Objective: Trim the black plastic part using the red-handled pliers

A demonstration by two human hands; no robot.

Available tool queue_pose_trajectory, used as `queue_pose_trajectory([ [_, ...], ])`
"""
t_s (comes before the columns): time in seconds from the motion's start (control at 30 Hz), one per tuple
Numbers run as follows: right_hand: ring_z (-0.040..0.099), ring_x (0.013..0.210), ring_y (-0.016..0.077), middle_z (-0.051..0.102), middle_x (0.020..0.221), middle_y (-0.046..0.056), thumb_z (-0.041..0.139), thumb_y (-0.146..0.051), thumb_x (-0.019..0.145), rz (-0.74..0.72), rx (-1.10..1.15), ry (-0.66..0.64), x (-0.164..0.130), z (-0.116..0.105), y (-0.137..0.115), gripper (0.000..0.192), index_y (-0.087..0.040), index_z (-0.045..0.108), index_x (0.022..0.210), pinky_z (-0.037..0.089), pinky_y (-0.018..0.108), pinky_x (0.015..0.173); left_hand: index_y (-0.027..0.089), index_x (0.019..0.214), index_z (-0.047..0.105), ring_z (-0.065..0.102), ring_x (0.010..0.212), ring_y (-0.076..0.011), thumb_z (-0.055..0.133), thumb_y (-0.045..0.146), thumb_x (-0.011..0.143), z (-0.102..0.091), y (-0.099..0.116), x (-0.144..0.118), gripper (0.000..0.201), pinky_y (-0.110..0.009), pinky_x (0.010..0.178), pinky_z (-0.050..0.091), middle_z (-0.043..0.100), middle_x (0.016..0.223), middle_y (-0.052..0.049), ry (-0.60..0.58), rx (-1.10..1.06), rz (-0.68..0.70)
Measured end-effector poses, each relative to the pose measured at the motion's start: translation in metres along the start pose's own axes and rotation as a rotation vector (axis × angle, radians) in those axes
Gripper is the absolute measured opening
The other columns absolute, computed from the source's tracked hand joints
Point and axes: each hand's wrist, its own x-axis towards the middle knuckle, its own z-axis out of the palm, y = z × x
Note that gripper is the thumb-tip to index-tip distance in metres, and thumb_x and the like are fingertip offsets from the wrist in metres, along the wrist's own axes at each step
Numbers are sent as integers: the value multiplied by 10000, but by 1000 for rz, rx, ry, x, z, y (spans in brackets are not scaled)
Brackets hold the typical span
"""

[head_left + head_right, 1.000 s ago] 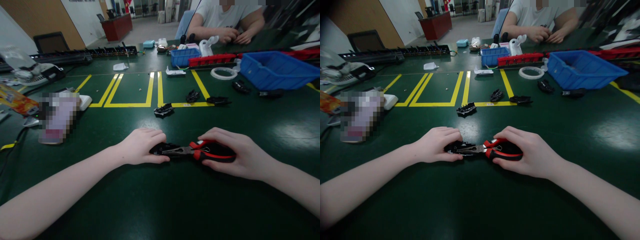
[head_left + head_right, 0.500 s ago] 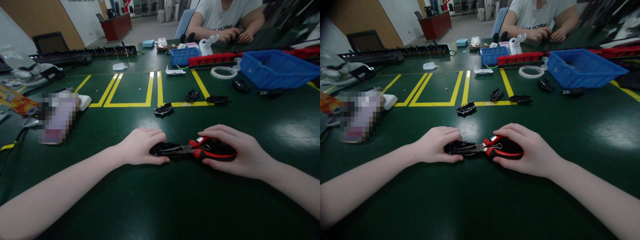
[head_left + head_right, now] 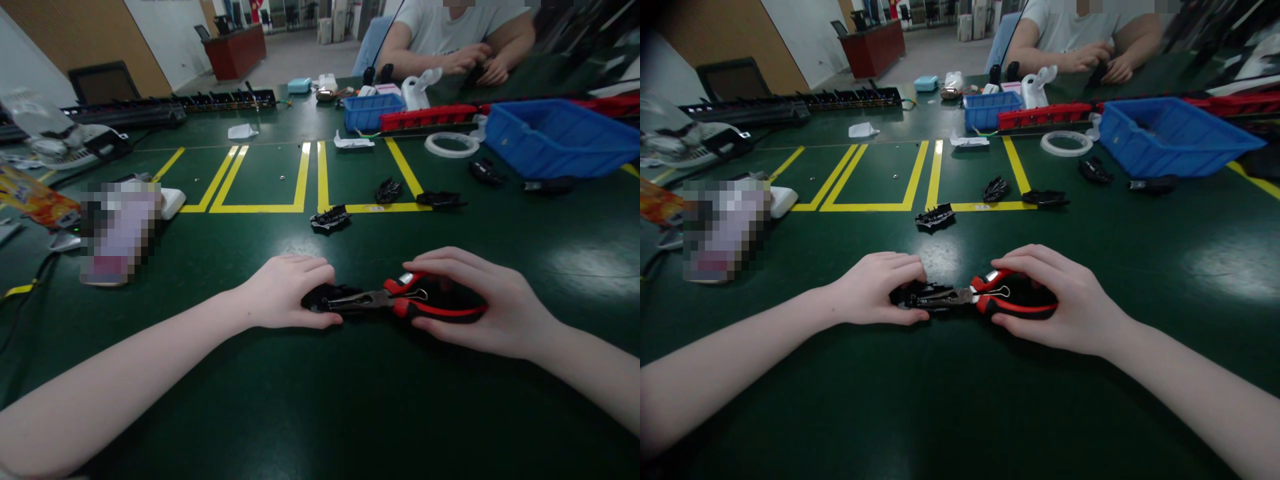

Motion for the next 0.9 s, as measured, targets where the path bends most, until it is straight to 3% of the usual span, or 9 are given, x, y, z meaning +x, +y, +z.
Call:
queue_pose_trajectory([
  [0.33,629,948,272,629,1097,60,712,-381,728,56,13,-50,0,-2,3,477,-310,554,1172,573,427,727,177,889,543,502,677,-131,538,574,826,0,1,0,402,-252,582,336,560,791,10,2,8,-1],
  [0.9,635,956,256,640,1087,62,703,-413,728,43,33,-34,-1,2,3,465,-278,580,1155,569,401,763,178,884,544,499,676,-128,534,583,821,-1,1,1,411,-248,579,340,561,793,13,-8,4,-4],
])
